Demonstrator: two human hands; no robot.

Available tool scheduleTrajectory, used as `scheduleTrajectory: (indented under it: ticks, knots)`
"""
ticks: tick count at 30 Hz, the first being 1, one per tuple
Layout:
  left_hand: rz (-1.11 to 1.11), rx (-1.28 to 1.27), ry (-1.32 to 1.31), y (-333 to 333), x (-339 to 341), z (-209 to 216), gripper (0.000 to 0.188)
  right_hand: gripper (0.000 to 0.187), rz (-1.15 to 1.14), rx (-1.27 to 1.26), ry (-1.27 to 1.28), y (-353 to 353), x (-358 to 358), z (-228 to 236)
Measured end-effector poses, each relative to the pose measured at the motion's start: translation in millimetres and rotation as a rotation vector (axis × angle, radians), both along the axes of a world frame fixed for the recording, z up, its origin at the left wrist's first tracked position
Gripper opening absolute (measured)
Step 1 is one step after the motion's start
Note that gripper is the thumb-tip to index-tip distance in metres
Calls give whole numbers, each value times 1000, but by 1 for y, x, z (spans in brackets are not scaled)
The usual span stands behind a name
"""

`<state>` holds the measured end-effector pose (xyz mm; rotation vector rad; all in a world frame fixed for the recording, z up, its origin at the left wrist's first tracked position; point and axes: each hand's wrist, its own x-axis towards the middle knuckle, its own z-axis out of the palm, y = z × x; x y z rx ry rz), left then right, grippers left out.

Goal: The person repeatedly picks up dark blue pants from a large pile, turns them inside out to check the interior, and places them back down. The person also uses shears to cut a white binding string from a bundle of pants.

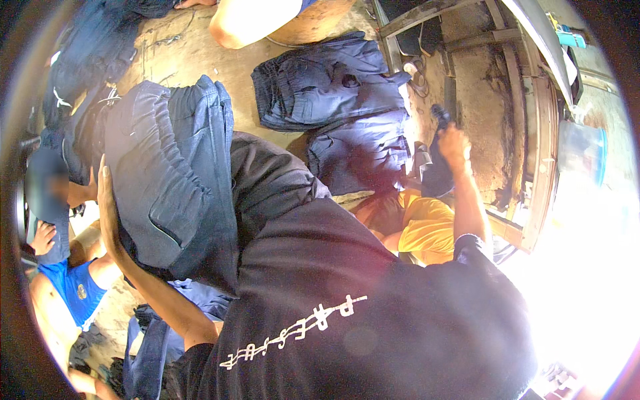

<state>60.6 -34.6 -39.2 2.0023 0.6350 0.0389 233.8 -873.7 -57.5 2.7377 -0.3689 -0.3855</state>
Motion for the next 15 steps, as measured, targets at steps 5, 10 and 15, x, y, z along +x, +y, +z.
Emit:
scheduleTrajectory:
  ticks: [5, 10, 15]
  knots:
    - [-25, 98, -4, 11, -1, -11, 70, 62, 15, 373, 194, 100, -73, -121]
    - [-9, 90, 13, 14, -4, -13, 70, 47, -40, 956, 503, 232, -94, -133]
    - [-7, 187, -29, 10, -6, -8, 69, 28, 88, 1396, 296, 336, -10, -58]
